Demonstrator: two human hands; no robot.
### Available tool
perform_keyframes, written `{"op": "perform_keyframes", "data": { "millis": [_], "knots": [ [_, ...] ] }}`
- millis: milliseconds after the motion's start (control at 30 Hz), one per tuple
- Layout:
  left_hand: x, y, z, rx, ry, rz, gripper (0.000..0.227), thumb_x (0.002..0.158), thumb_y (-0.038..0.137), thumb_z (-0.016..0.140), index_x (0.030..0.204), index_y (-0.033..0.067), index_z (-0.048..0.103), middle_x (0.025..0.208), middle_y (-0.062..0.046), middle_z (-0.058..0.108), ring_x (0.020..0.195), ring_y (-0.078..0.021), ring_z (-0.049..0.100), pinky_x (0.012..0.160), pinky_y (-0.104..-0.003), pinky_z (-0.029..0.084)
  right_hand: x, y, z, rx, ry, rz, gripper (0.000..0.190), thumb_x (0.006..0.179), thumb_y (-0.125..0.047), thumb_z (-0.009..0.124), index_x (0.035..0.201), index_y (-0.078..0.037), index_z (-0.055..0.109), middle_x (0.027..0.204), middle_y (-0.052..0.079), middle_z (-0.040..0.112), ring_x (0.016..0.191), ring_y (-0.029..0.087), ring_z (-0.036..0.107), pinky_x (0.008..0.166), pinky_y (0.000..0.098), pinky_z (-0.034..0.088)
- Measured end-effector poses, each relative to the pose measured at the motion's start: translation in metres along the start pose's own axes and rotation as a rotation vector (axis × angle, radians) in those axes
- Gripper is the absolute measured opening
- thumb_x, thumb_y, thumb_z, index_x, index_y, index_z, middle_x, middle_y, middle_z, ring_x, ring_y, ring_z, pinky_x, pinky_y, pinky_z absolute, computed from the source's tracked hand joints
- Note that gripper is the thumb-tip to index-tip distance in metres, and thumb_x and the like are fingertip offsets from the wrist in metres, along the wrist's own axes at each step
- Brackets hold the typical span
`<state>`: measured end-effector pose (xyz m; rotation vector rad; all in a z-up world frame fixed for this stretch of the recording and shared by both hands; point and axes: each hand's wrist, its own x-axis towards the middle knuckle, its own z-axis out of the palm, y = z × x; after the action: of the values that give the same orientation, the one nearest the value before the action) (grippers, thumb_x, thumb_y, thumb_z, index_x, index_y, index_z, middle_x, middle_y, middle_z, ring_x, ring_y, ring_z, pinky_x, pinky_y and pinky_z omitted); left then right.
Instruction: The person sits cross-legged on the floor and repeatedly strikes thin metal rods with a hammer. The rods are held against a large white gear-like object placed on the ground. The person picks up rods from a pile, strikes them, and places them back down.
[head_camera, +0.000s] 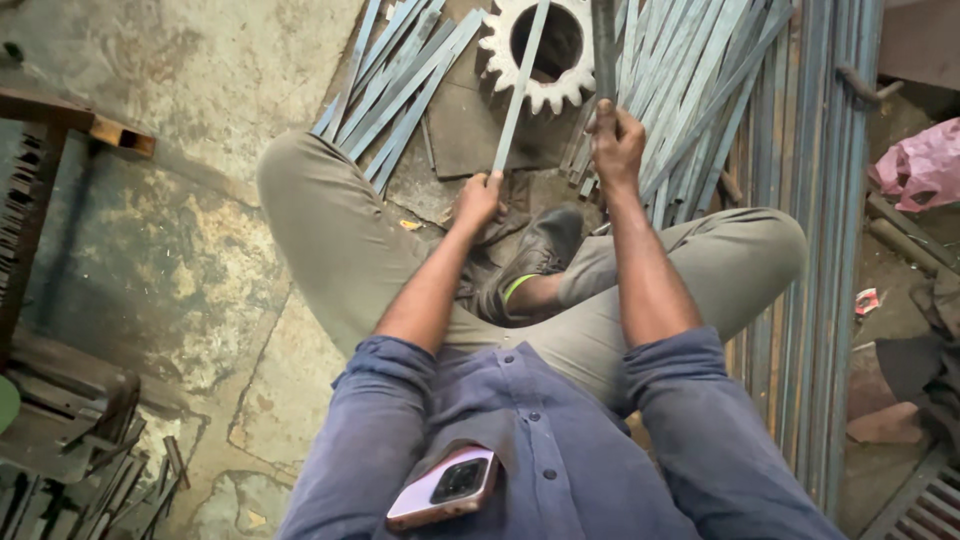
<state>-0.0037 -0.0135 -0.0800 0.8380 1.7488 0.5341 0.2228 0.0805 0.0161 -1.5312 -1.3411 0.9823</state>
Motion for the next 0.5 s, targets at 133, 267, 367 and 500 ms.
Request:
{"op": "perform_keyframes", "data": {
  "millis": [133, 267, 367, 500],
  "knots": [
    [0.017, -0.016, 0.010, 0.046, 0.069, 0.077, 0.050, 0.102, 0.048, 0.054, 0.090, 0.0026, 0.069, 0.061, -0.009, 0.071, 0.055, -0.0246, 0.072, 0.056, -0.039, 0.055, -0.001, 0.010, 0.014, -0.226, 0.026, -0.036, 0.061, 0.104, -0.059, 0.061, 0.087, -0.002, 0.072, 0.065, 0.006, 0.059, 0.064, 0.018, 0.056, 0.059, 0.0380, 0.044],
    [0.020, -0.030, 0.014, 0.038, 0.028, 0.016, 0.048, 0.101, 0.048, 0.051, 0.089, 0.0043, 0.067, 0.061, -0.011, 0.070, 0.054, -0.0266, 0.071, 0.054, -0.042, 0.054, -0.008, 0.033, 0.013, -0.423, 0.028, 0.182, 0.062, 0.096, -0.065, 0.059, 0.087, -0.007, 0.077, 0.066, 0.009, 0.066, 0.062, 0.022, 0.064, 0.060, 0.0396, 0.048],
    [0.018, -0.032, 0.011, -0.048, 0.037, 0.100, 0.050, 0.102, 0.047, 0.053, 0.086, 0.0011, 0.067, 0.062, -0.013, 0.070, 0.054, -0.0250, 0.069, 0.053, -0.042, 0.054, -0.004, 0.041, 0.008, -0.351, 0.023, 0.302, 0.072, 0.096, -0.069, 0.054, 0.075, -0.003, 0.073, 0.063, 0.012, 0.066, 0.063, 0.024, 0.069, 0.063, 0.0406, 0.051],
    [-0.021, -0.009, 0.006, -0.129, -0.040, 0.011, 0.049, 0.102, 0.044, 0.052, 0.085, 0.0005, 0.067, 0.061, -0.011, 0.069, 0.049, -0.0230, 0.068, 0.050, -0.040, 0.054, -0.008, 0.062, -0.006, -0.452, 0.105, 0.310, 0.074, 0.098, -0.069, 0.056, 0.072, -0.001, 0.069, 0.060, 0.012, 0.064, 0.057, 0.028, 0.066, 0.058, 0.0428, 0.049]
  ]
}}
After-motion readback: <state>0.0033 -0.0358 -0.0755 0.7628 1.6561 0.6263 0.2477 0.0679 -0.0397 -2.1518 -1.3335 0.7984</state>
